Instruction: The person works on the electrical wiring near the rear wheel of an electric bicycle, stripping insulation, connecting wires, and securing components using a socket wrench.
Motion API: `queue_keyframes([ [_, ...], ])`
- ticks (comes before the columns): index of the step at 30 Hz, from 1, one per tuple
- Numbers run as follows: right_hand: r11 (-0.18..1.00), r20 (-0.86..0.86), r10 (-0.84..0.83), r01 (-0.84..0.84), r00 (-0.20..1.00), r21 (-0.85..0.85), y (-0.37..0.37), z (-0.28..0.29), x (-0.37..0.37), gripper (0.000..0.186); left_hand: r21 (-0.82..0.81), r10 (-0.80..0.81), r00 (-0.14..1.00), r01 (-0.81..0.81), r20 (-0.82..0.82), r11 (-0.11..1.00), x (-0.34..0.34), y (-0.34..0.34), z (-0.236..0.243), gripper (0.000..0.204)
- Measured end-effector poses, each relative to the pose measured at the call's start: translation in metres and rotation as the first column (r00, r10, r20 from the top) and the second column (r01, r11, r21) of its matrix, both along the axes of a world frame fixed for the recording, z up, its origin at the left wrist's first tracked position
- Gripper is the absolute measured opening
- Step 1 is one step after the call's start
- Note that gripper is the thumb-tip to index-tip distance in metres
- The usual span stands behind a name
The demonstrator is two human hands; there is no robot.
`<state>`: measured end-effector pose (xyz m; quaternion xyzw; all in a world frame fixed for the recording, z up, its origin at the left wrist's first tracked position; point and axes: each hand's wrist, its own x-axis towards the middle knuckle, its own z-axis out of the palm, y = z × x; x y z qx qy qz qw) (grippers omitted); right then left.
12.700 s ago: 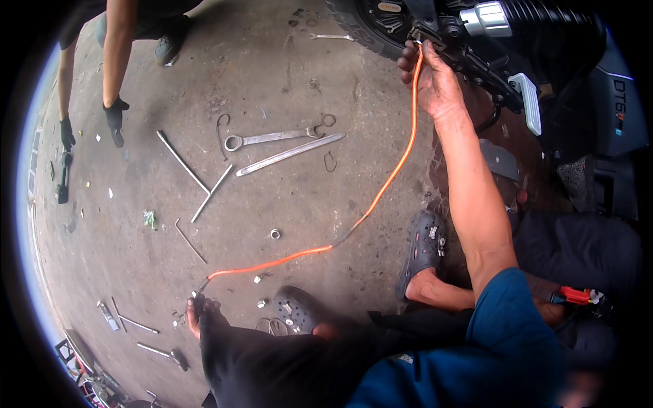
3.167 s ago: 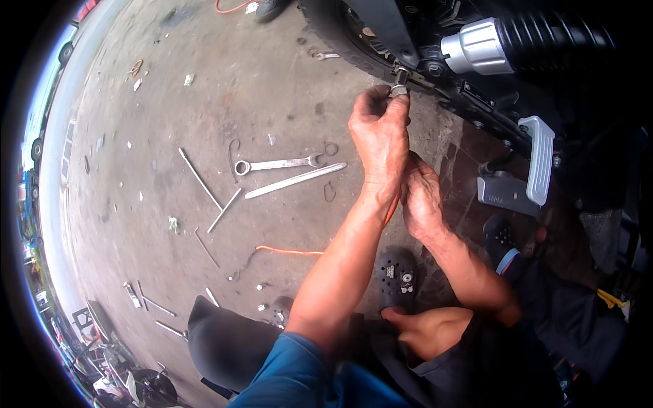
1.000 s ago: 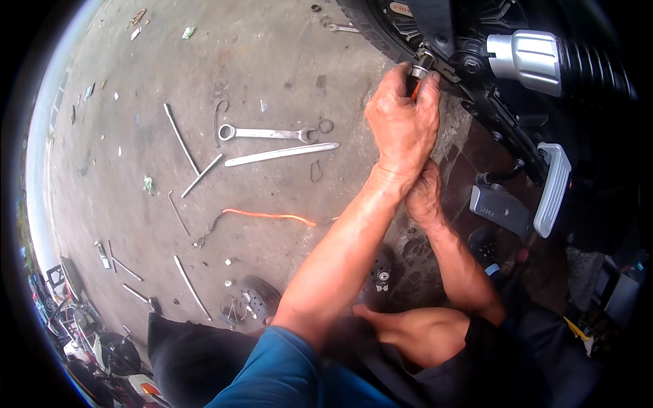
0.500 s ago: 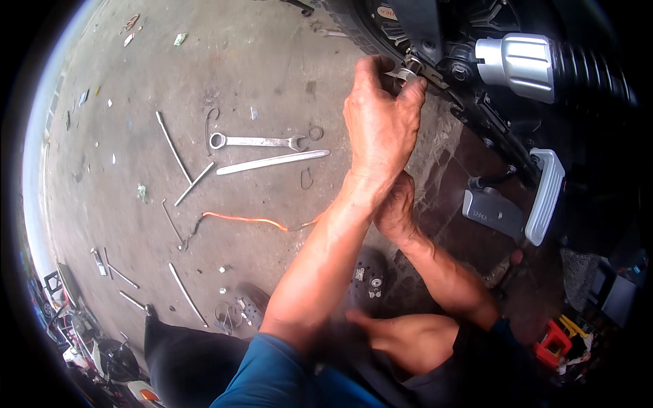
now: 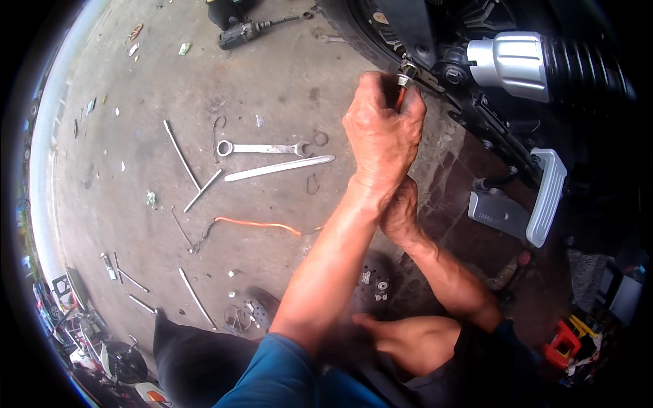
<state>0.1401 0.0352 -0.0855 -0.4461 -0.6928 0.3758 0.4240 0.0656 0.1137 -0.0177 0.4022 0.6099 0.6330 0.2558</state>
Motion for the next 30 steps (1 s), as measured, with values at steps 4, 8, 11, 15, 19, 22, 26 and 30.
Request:
queue_keyframes([
  [4,0.999,-0.068,-0.027,0.026,0.997,-0.018,-0.004,-0.010,0.003,0.011,0.059,0.012,0.995,-0.006,-0.100,0.998,0.002,0.003,-0.007,0.019],
  [8,0.981,-0.059,-0.024,0.012,0.998,-0.192,-0.008,-0.001,0.012,0.043,0.134,0.099,0.967,-0.068,-0.233,0.989,0.004,0.006,-0.010,0.022],
  [11,0.998,-0.002,0.025,-0.025,1.000,-0.050,-0.002,-0.001,0.015,0.041,0.152,0.102,0.948,-0.058,-0.300,0.987,0.003,0.002,-0.002,0.027],
  [15,0.977,-0.060,-0.014,0.001,0.998,-0.213,-0.001,0.022,0.002,0.028,-0.070,-0.070,0.928,0.102,0.366,0.992,-0.010,-0.005,0.014,0.036],
  [19,0.964,-0.084,-0.049,0.025,0.995,-0.263,-0.002,0.023,0.000,0.029,-0.122,-0.125,0.822,0.230,0.556,0.966,-0.012,-0.004,0.016,0.028],
  [22,0.986,-0.032,-0.026,0.021,0.999,-0.165,-0.003,0.013,0.006,0.027,-0.074,-0.086,0.897,0.131,0.434,0.989,-0.006,-0.003,0.008,0.028],
  [26,0.985,-0.051,-0.031,0.022,0.998,-0.173,0.002,0.018,0.010,0.022,0.001,-0.054,0.990,0.054,0.128,0.999,-0.004,-0.004,0.005,0.025],
  [30,0.991,-0.050,-0.010,0.003,0.999,-0.135,0.003,0.023,-0.003,0.016,-0.050,-0.057,0.998,0.055,-0.028,0.997,-0.009,-0.002,0.001,0.026],
])
